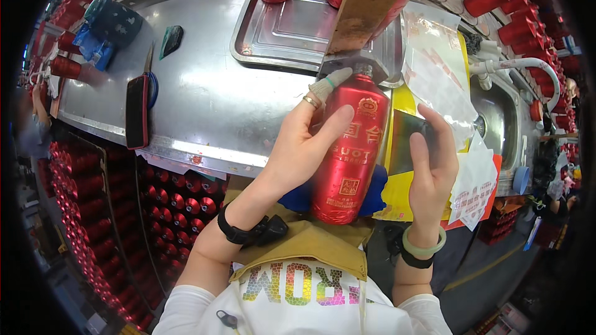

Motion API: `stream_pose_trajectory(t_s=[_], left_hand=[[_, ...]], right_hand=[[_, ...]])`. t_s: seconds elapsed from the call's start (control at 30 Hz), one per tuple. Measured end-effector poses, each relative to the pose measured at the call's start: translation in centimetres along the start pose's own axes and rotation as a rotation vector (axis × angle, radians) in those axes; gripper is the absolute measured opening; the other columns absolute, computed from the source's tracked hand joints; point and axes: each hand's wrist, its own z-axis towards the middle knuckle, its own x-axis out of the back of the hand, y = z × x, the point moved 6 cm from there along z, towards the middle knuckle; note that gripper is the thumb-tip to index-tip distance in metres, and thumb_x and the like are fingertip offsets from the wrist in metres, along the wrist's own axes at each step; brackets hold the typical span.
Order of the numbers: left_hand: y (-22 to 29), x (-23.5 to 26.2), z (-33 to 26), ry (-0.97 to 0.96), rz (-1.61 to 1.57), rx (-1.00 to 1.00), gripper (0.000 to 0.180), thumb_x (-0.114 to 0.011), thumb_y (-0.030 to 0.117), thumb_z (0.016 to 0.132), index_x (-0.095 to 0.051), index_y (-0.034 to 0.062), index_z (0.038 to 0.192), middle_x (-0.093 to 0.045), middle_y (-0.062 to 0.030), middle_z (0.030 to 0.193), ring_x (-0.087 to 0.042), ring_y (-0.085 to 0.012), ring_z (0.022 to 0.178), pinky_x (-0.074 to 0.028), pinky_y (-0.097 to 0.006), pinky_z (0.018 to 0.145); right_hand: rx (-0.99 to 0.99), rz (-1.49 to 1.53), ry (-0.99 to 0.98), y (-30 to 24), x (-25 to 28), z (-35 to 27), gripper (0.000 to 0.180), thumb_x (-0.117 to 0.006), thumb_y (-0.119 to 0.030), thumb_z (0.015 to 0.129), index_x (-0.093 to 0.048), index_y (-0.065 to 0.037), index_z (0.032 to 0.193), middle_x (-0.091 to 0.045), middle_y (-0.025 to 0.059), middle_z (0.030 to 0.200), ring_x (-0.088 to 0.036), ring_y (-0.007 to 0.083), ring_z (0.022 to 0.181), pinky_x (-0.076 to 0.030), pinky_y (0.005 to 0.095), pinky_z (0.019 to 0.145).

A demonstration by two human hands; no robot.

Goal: Apply adhesive labels to red bottles on a factory assembly line.

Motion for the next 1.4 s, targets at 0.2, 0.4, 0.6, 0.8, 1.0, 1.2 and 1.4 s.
stream_pose_trajectory(t_s=[0.2,0.4,0.6,0.8,1.0,1.2,1.4], left_hand=[[-0.1,-0.1,0.1,-0.016,-0.064,0.024,0.056,-0.062,0.016,0.105,-0.042,0.0031,0.156,-0.060,-0.0063,0.137,-0.057,-0.0082,0.117,-0.046,-0.028,0.103],[-2.2,0.9,-0.3,0.062,-0.157,0.052,0.066,-0.040,0.043,0.113,-0.034,-0.0044,0.158,-0.048,-0.0167,0.153,-0.051,-0.0187,0.134,-0.039,-0.036,0.114],[-1.2,1.7,-3.3,0.120,-0.018,-0.067,0.072,-0.023,0.048,0.114,-0.026,-0.0065,0.160,-0.046,-0.0227,0.155,-0.052,-0.0282,0.136,-0.039,-0.042,0.114],[-1.2,0.8,-6.9,0.015,0.201,-0.016,0.131,-0.017,0.100,0.077,-0.007,0.0058,0.167,-0.038,-0.0229,0.160,-0.053,-0.0315,0.133,-0.044,-0.045,0.111],[-0.6,0.3,-7.0,-0.031,0.487,-0.310,0.111,-0.049,0.083,0.089,-0.033,-0.0016,0.159,-0.039,-0.0278,0.158,-0.054,-0.0381,0.132,-0.049,-0.045,0.105],[0.8,-0.7,-8.6,-0.048,0.889,-0.434,0.094,-0.079,0.058,0.084,-0.051,-0.0085,0.145,-0.037,-0.0317,0.157,-0.054,-0.0457,0.128,-0.049,-0.049,0.103],[2.0,-2.8,-8.9,-0.055,1.176,-0.415,0.108,-0.081,0.069,0.070,-0.052,0.0005,0.149,-0.037,-0.0389,0.152,-0.056,-0.0484,0.122,-0.050,-0.047,0.100]], right_hand=[[0.123,-0.141,-0.070,-2.9,-0.5,1.9,0.048,-0.061,0.004,0.097,-0.054,0.001,0.144,-0.063,0.0086,0.125,-0.059,0.0135,0.113,-0.045,0.0276,0.101],[0.407,-0.259,-0.288,-6.6,-4.0,2.5,0.038,-0.072,0.003,0.087,-0.068,-0.003,0.124,-0.072,0.0113,0.097,-0.070,0.0250,0.087,-0.054,0.0356,0.082],[1.018,-0.773,-0.008,-8.6,-4.2,5.4,0.024,-0.074,-0.011,0.075,-0.073,-0.012,0.099,-0.070,0.0020,0.090,-0.061,0.0239,0.079,-0.047,0.0391,0.071],[1.070,-0.465,-0.499,-7.0,-5.0,-4.4,0.028,-0.070,-0.015,0.073,-0.074,-0.017,0.101,-0.068,-0.0035,0.092,-0.061,0.0143,0.080,-0.052,0.0296,0.070],[0.273,-0.073,-0.088,-2.5,-2.5,-1.2,0.032,-0.072,-0.004,0.092,-0.064,-0.001,0.123,-0.070,0.0163,0.105,-0.072,0.0320,0.090,-0.056,0.0384,0.080],[0.007,-0.270,0.086,3.6,0.4,0.1,0.023,-0.065,-0.004,0.098,-0.063,0.001,0.120,-0.070,0.0119,0.104,-0.066,0.0198,0.087,-0.051,0.0301,0.078],[-0.038,0.270,0.033,2.0,-2.4,-2.1,0.025,-0.065,-0.006,0.100,-0.062,-0.001,0.124,-0.065,0.0054,0.106,-0.058,0.0098,0.090,-0.048,0.0252,0.077]])
